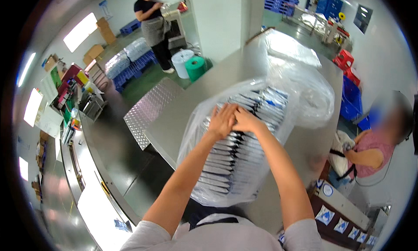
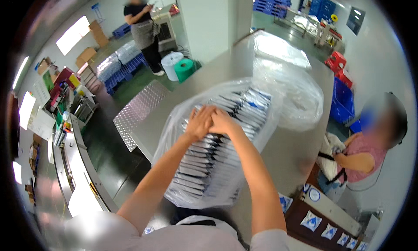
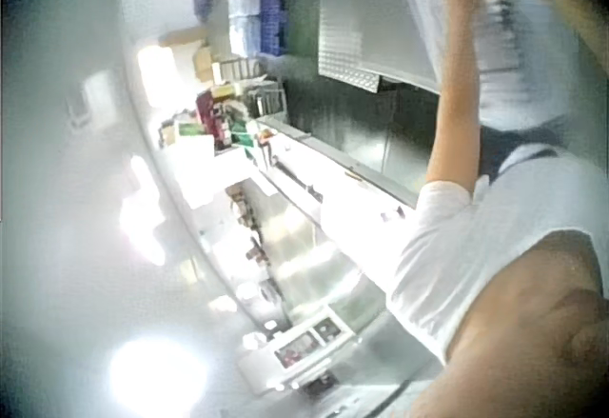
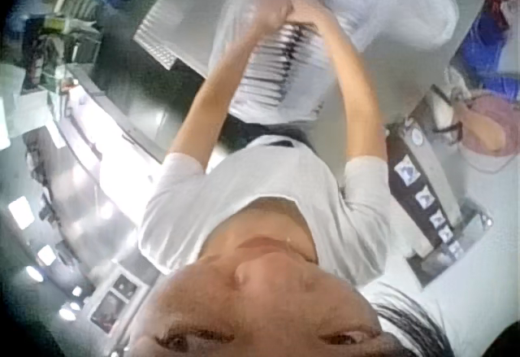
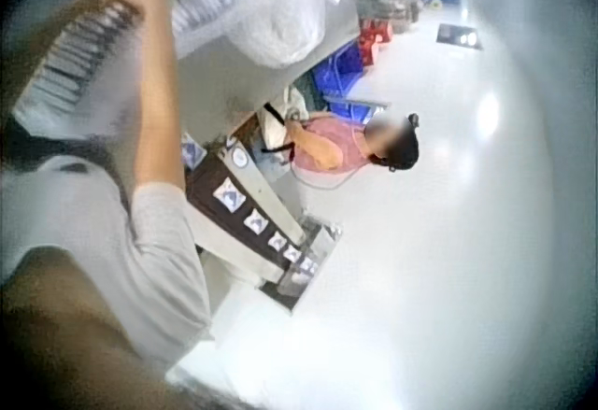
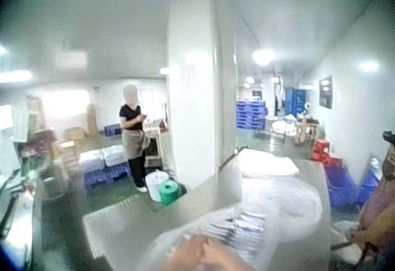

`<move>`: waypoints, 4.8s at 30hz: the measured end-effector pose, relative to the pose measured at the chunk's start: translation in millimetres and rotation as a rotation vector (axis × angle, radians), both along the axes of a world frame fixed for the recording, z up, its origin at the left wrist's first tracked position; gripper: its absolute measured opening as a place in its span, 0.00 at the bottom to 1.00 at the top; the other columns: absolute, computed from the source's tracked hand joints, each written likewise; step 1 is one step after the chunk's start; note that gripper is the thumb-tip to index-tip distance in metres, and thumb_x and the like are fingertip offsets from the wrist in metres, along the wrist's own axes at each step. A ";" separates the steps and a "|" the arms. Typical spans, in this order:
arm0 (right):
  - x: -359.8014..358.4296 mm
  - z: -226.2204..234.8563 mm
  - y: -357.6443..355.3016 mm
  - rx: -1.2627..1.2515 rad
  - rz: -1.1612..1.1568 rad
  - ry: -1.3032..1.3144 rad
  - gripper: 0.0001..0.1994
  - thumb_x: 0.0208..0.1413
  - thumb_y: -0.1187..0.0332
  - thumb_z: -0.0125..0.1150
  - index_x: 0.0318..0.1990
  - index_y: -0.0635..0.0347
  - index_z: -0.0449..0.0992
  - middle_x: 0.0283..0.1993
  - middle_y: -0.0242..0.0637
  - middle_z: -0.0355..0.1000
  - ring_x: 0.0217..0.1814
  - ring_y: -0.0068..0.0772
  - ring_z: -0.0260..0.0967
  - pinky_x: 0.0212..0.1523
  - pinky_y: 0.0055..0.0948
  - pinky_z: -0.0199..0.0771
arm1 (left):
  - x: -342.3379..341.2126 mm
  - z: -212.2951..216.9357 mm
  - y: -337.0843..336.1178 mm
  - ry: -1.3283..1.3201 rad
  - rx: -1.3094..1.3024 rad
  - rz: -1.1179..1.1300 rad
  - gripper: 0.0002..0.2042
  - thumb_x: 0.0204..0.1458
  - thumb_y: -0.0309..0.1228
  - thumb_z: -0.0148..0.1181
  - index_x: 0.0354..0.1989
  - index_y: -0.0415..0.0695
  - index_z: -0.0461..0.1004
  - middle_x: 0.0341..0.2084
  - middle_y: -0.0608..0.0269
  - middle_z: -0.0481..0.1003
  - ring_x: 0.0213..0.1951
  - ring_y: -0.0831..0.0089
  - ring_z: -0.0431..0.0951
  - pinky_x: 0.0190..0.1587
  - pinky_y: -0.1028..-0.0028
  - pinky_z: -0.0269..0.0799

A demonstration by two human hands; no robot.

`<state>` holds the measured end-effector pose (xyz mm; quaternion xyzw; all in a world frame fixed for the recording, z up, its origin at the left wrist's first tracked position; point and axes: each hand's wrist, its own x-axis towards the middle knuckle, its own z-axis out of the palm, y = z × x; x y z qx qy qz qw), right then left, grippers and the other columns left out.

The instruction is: The person organizes rows of product pouches from a large plastic bag on a metal table and places some of them onto a moving conveyor belt by hand.

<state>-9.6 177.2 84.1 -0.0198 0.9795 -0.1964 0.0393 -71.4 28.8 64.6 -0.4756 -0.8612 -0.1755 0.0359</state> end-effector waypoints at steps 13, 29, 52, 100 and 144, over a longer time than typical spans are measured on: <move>42.2 374.0 -21.3 0.461 -0.442 0.634 0.14 0.45 0.64 0.54 0.36 0.64 0.77 0.32 0.50 0.75 0.36 0.50 0.75 0.36 0.45 0.74 | 6.0 -15.9 -9.8 0.079 0.012 0.032 0.25 0.59 0.40 0.36 0.64 0.46 0.54 0.64 0.57 0.55 0.66 0.61 0.50 0.65 0.53 0.42; 273.8 -12.3 -74.3 -0.257 -0.689 0.396 0.08 0.53 0.63 0.55 0.28 0.56 0.72 0.20 0.40 0.71 0.22 0.46 0.71 0.25 0.41 0.69 | -16.0 -41.2 -6.9 0.305 -0.134 0.017 0.24 0.61 0.38 0.35 0.66 0.48 0.51 0.65 0.60 0.53 0.67 0.62 0.50 0.64 0.51 0.44; 639.1 -117.9 154.3 0.198 -0.567 -0.760 0.29 0.36 0.50 0.69 0.48 0.50 0.72 0.49 0.30 0.67 0.58 0.37 0.61 0.51 0.57 0.61 | -23.4 -30.4 -14.5 0.146 -0.114 0.003 0.25 0.64 0.45 0.24 0.68 0.54 0.47 0.67 0.64 0.48 0.69 0.64 0.43 0.66 0.55 0.36; -82.8 -2.4 25.1 0.383 -0.158 0.132 0.46 0.42 0.46 0.66 0.59 0.70 0.52 0.58 0.52 0.58 0.57 0.55 0.59 0.54 0.53 0.58 | 40.6 145.0 -90.1 -0.510 0.122 -0.287 0.17 0.54 0.34 0.53 0.47 0.34 0.68 0.39 0.42 0.71 0.42 0.50 0.73 0.45 0.62 0.69; 88.5 5.8 -9.2 -0.083 -0.247 0.445 0.25 0.51 0.64 0.58 0.57 0.59 0.65 0.63 0.43 0.57 0.66 0.43 0.53 0.63 0.53 0.51 | -75.8 -14.6 69.3 0.150 0.061 -0.044 0.21 0.57 0.38 0.42 0.58 0.45 0.64 0.57 0.55 0.65 0.59 0.58 0.62 0.63 0.55 0.47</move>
